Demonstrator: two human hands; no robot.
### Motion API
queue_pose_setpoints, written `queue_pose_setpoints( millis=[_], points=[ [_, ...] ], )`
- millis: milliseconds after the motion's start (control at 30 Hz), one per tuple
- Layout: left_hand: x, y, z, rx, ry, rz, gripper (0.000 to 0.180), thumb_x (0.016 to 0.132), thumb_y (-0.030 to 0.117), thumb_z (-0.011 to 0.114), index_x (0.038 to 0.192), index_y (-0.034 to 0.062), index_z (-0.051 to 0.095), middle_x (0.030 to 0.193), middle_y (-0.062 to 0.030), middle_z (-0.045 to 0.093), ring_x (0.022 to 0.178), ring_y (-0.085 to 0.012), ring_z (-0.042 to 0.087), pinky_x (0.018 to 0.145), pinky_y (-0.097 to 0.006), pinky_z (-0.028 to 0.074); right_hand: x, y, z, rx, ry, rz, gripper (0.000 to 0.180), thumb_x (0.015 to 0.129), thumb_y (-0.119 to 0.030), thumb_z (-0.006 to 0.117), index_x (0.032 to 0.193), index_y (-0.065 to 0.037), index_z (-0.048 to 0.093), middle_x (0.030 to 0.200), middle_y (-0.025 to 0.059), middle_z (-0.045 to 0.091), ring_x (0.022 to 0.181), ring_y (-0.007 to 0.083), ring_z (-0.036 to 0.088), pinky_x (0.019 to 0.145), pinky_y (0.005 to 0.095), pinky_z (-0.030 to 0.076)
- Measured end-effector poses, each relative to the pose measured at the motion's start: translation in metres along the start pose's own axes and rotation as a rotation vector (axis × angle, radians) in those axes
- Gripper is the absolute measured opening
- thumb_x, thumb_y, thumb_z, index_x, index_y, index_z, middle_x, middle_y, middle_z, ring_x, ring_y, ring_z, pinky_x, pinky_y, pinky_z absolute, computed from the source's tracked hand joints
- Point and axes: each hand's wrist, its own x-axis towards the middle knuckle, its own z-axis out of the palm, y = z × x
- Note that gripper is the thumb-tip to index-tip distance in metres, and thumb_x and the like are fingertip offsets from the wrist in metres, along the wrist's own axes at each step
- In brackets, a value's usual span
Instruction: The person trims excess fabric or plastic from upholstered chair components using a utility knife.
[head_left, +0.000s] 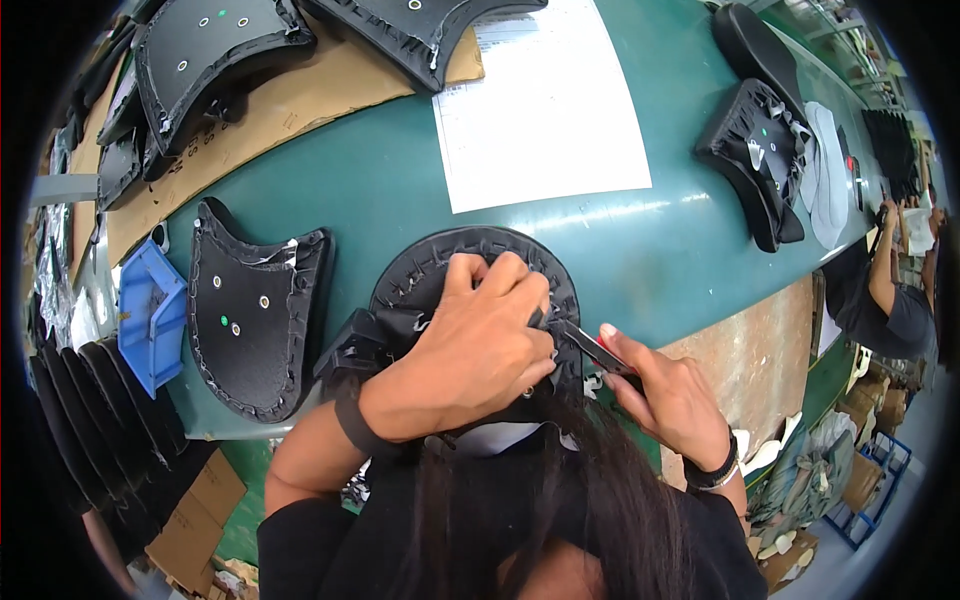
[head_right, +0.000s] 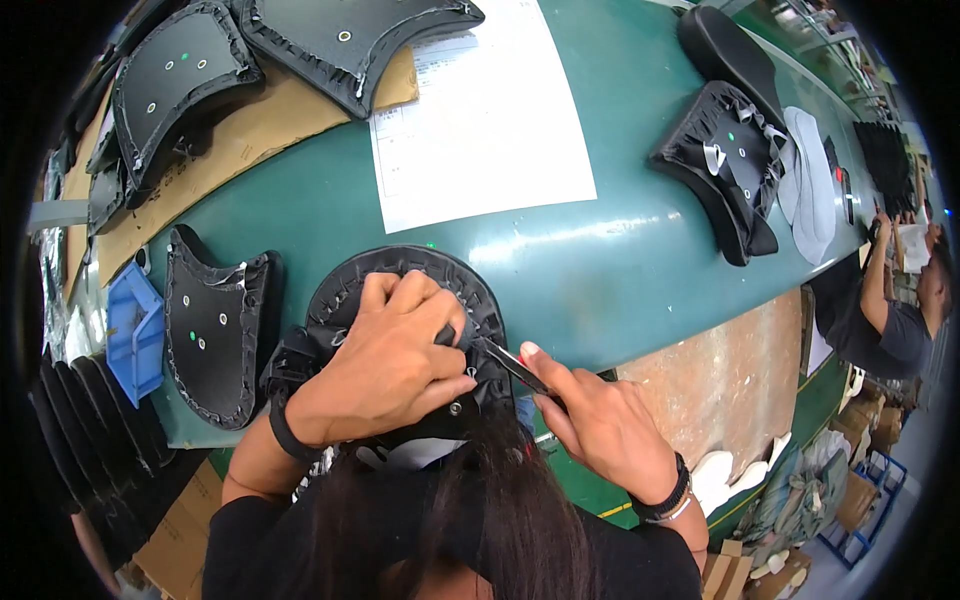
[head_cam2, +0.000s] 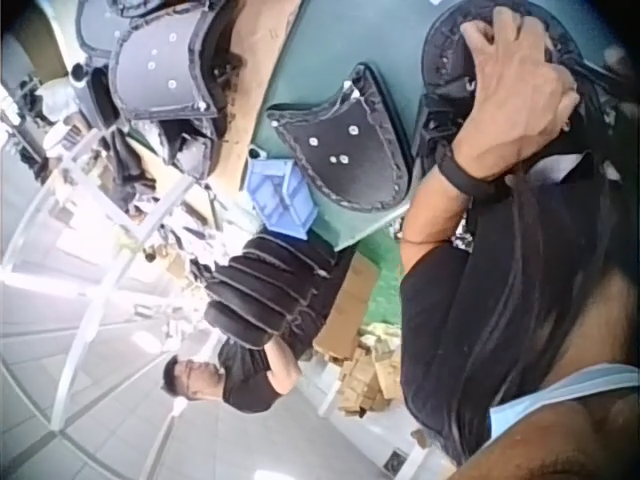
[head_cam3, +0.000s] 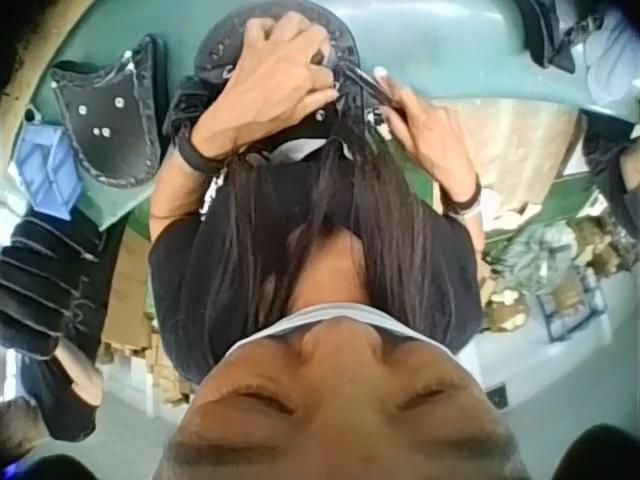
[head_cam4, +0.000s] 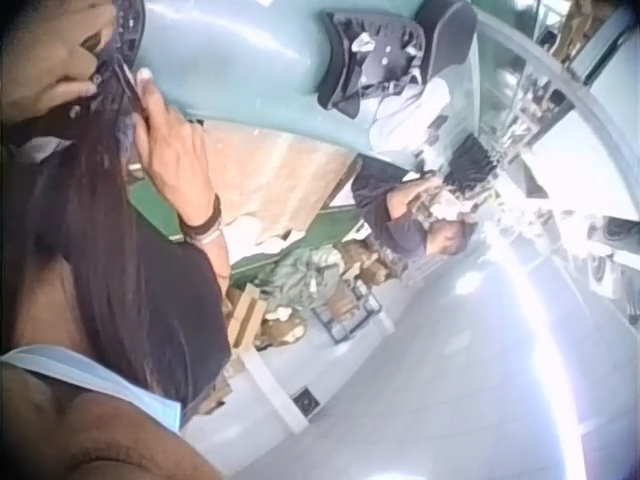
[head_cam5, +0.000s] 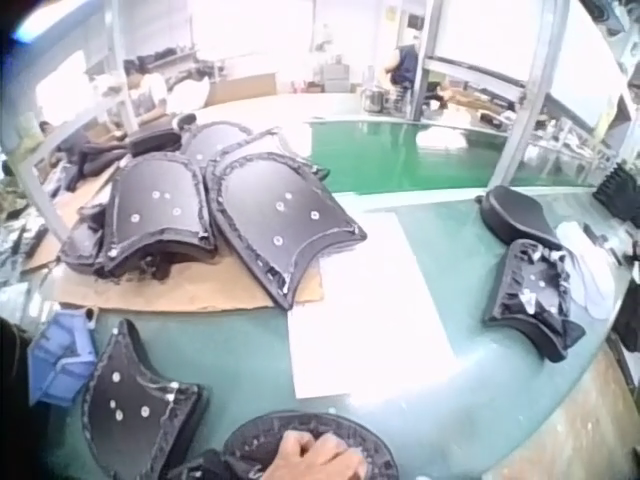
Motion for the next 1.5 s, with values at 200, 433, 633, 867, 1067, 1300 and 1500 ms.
queue_pose_setpoints(
  millis=[200,433,633,867,1067,1300,1500],
  points=[
    [-0.012,0.020,0.004,0.235,-0.198,-0.267,0.024,0.079,0.031,0.072,0.073,0.0084,0.065,0.086,-0.0049,0.056,0.093,-0.0206,0.051,0.078,-0.039,0.032,-0.002,-0.001,0.008,0.017,0.079,-0.001,0.052,0.089,-0.014,0.065,0.139,-0.013,0.047,0.095,0.0176,0.067,0.076,0.0389,0.064,0.061,0.0459,0.051],
    [0.005,-0.009,-0.001,-0.534,0.291,-0.132,0.022,0.089,0.006,0.061,0.069,0.0025,0.050,0.082,-0.0101,0.066,0.069,-0.0185,0.062,0.063,-0.029,0.048,0.004,-0.004,0.009,0.044,0.040,-0.020,0.054,0.087,-0.011,0.067,0.137,-0.006,0.046,0.107,0.0196,0.067,0.085,0.0401,0.066,0.070,0.0441,0.053],
    [0.008,-0.019,-0.003,-1.712,0.560,-0.163,0.028,0.102,0.023,0.050,0.084,0.0031,0.052,0.072,-0.0066,0.056,0.077,-0.0187,0.064,0.068,-0.028,0.051,-0.032,-0.007,0.024,0.132,0.018,0.033,0.057,0.089,-0.013,0.067,0.140,-0.005,0.044,0.106,0.0207,0.068,0.080,0.0383,0.067,0.065,0.0439,0.053],
    [0.016,0.008,-0.019,0.093,0.101,-0.160,0.028,0.080,0.033,0.073,0.082,0.0065,0.065,0.071,-0.0077,0.055,0.073,-0.0259,0.052,0.066,-0.038,0.043,-0.008,0.003,-0.002,-0.124,0.091,-0.010,0.051,0.090,-0.019,0.065,0.139,-0.016,0.051,0.068,0.0113,0.058,0.055,0.0342,0.058,0.049,0.0426,0.044],
    [0.017,-0.013,0.010,-0.087,0.116,-0.142,0.025,0.078,0.022,0.073,0.065,0.0054,0.060,0.068,-0.0055,0.050,0.078,-0.0224,0.047,0.074,-0.034,0.036,0.032,0.020,-0.025,-0.123,-0.094,-0.129,0.054,0.091,-0.023,0.061,0.143,-0.021,0.046,0.077,0.0120,0.065,0.062,0.0363,0.062,0.053,0.0466,0.045],
    [0.021,-0.017,-0.011,-1.706,0.616,-0.234,0.024,0.089,0.017,0.066,0.073,0.0029,0.054,0.088,-0.0053,0.053,0.084,-0.0189,0.059,0.065,-0.033,0.048,-0.026,0.014,0.006,-0.057,0.065,0.012,0.055,0.089,-0.018,0.065,0.142,-0.016,0.048,0.078,0.0144,0.064,0.064,0.0355,0.062,0.054,0.0441,0.047],
    [0.029,-0.003,-0.004,0.103,0.040,-0.126,0.028,0.082,0.031,0.070,0.074,0.0050,0.064,0.079,-0.0114,0.062,0.073,-0.0286,0.059,0.067,-0.038,0.047,0.011,0.010,-0.022,-0.187,0.036,-0.021,0.053,0.089,-0.017,0.064,0.140,-0.017,0.050,0.070,0.0151,0.059,0.061,0.0368,0.060,0.055,0.0476,0.046]
  ],
)
